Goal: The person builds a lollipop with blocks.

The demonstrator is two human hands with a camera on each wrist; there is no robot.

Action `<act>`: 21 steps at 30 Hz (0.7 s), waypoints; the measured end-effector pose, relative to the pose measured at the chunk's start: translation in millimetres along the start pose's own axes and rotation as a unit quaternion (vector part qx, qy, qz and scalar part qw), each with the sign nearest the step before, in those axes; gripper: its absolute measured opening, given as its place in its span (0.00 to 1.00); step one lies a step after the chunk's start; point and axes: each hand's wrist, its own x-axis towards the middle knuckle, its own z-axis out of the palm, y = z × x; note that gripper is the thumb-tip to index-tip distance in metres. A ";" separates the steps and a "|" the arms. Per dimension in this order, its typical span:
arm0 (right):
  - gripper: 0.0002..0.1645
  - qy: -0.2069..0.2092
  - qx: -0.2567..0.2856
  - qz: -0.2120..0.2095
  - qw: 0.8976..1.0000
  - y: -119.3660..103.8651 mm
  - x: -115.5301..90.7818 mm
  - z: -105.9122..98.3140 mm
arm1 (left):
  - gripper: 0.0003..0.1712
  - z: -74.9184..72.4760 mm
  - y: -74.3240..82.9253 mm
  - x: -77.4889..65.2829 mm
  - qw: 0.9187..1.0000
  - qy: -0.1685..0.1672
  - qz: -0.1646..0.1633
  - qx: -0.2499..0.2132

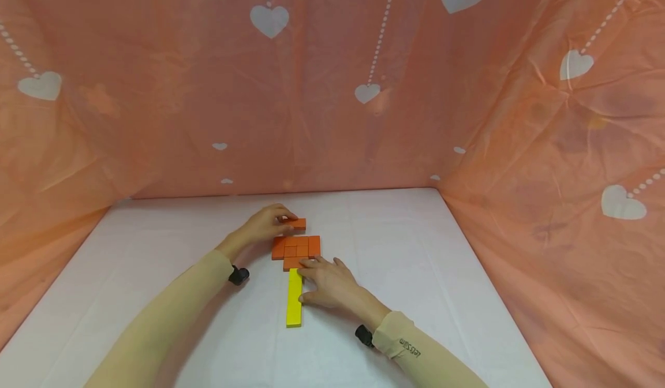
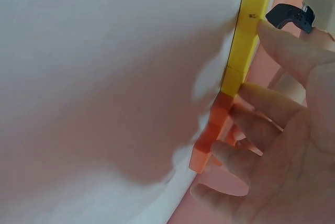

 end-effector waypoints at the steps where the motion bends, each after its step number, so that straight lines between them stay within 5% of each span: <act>1: 0.38 0.001 0.000 -0.001 1.000 0.0 0.1 0.0 | 0.17 0.5 -0.2 1.3 1.000 -0.003 0.004 0.006; 13: 0.38 0.005 -0.003 -0.004 1.000 1.3 1.0 2.2 | 0.17 9.2 -5.7 11.8 0.998 -0.037 0.004 0.046; 21: 0.38 0.008 -0.003 -0.005 1.000 1.4 0.8 1.6 | 0.15 10.3 -8.2 12.1 0.999 -0.029 -0.001 0.045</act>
